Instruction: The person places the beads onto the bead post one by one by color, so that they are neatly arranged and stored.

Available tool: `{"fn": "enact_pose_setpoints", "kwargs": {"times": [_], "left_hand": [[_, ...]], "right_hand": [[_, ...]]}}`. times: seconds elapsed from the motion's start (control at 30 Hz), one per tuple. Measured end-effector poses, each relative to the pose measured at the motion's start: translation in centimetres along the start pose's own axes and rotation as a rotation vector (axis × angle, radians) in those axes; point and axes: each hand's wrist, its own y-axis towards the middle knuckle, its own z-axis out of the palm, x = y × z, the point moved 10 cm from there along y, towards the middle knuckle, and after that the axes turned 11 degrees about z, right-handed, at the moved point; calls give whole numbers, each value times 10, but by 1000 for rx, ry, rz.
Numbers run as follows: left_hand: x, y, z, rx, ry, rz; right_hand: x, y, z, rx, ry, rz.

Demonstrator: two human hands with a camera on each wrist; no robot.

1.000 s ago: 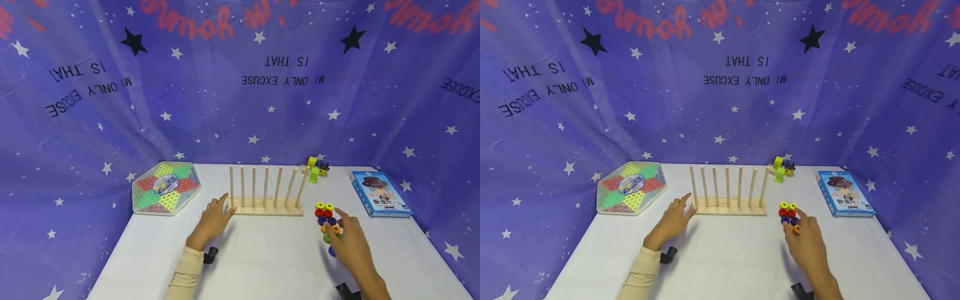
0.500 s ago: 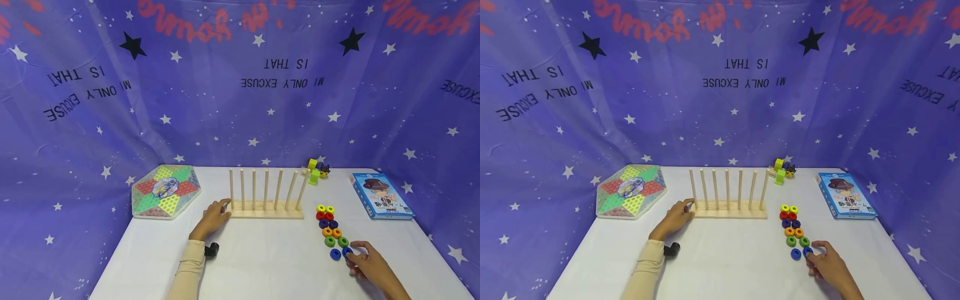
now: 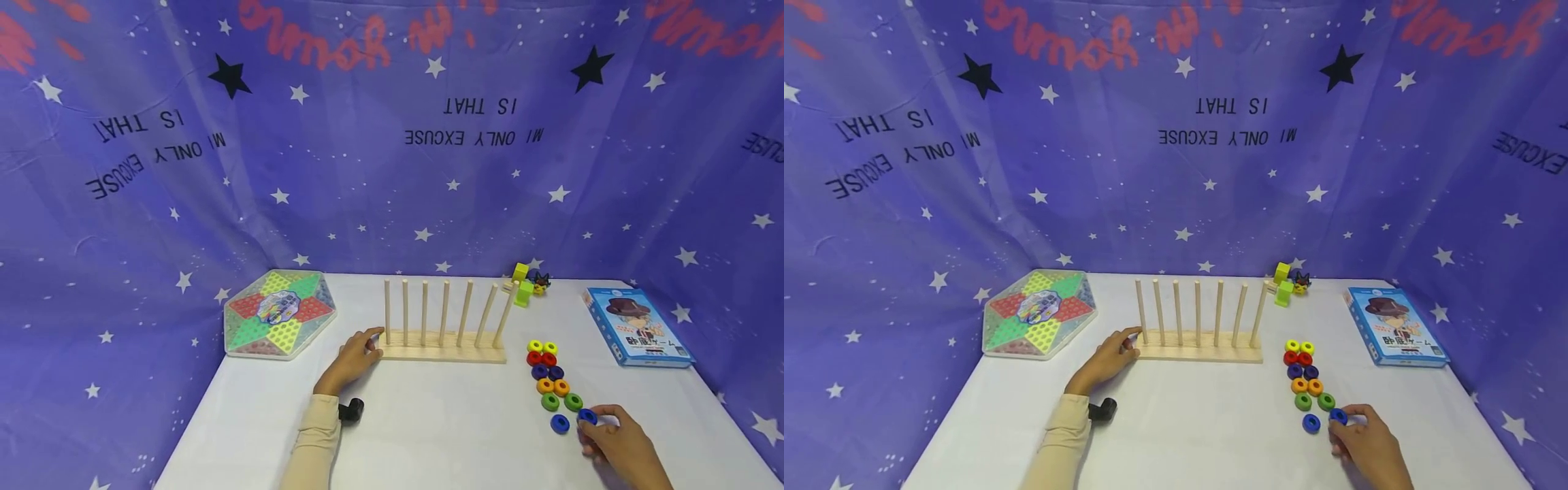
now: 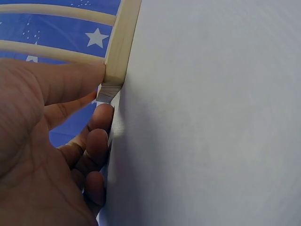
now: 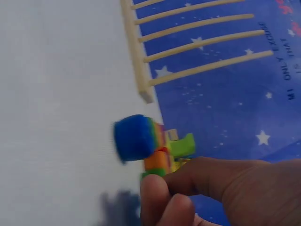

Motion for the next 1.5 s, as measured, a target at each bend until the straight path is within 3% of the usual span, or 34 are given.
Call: {"fn": "enact_pose_setpoints", "kwargs": {"times": [0.1, 0.17, 0.3, 0.4, 0.53, 0.63, 0.73, 0.83, 1.0, 1.2, 1.5], "left_hand": [[-1, 0, -1, -2, -23, 5], [0, 0, -3, -9, -28, 2], [3, 3, -7, -34, -22, -4], [4, 4, -8, -41, -23, -9], [3, 4, -5, -35, -25, -5], [1, 4, -3, -35, -17, 1], [-1, 3, 0, -40, -11, 9], [-2, 3, 5, -40, -4, 16], [-4, 2, 11, -33, -23, 19], [-2, 1, 11, -31, -9, 14], [4, -3, 2, -44, 1, 5]], "right_hand": [[19, -15, -22, -44, 59, -52], [49, -31, -40, -84, 94, -151], [137, -78, -68, -156, 98, -436], [208, -116, -71, -134, 68, -604], [291, -148, -42, 26, 48, -709], [341, -162, -1, 173, 35, -746], [376, -170, 42, 278, 5, -752], [396, -171, 78, 349, -17, -741], [410, -166, 110, 341, -76, -725], [412, -166, 127, 313, -135, -722], [418, -173, 133, 262, -173, -752]]}}
